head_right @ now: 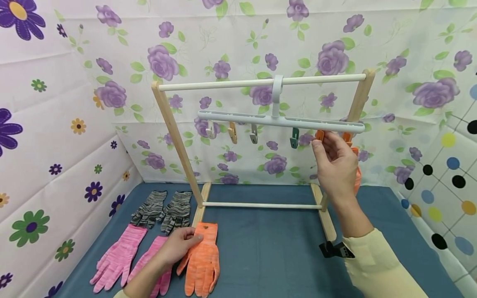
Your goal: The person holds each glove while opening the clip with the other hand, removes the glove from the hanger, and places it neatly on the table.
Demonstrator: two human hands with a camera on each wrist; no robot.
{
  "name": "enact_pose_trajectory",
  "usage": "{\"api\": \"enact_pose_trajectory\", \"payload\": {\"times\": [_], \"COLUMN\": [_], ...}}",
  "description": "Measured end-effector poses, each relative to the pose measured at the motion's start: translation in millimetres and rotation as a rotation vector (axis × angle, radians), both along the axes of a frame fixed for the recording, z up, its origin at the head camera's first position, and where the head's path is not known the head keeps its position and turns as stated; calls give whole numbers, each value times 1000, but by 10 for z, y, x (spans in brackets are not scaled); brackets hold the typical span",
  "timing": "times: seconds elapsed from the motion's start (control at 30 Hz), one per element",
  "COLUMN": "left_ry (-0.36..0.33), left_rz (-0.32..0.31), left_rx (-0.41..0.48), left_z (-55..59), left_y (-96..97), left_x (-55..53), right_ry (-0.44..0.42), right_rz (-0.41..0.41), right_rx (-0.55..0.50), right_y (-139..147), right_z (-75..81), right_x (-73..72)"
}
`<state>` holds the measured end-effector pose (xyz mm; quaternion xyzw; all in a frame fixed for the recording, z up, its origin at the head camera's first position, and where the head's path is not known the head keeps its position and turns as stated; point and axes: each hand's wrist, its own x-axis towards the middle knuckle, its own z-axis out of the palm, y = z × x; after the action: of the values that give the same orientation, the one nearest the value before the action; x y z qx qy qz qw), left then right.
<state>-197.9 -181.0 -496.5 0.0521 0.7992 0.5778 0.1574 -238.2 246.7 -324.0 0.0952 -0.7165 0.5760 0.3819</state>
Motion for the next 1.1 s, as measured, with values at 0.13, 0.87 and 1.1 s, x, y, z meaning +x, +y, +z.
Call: {"api": "enact_pose_trajectory", "payload": {"times": [0.13,0.87,1.1], "left_ry": [94,240,249], "left_rz": [-16,194,198], "left_rx": [-120,-722,-751], "left_z": [-52,55,85], "left_y": [-38,67,75], "left_x": [-17,38,53], "right_ry": [-11,-20,-6], "right_rz": [-6,-2,-23], "right_rx": [7,2,23], "right_y": [-1,-3,-14], "right_z": [-1,-41,-109], "right_x": [8,56,107]}}
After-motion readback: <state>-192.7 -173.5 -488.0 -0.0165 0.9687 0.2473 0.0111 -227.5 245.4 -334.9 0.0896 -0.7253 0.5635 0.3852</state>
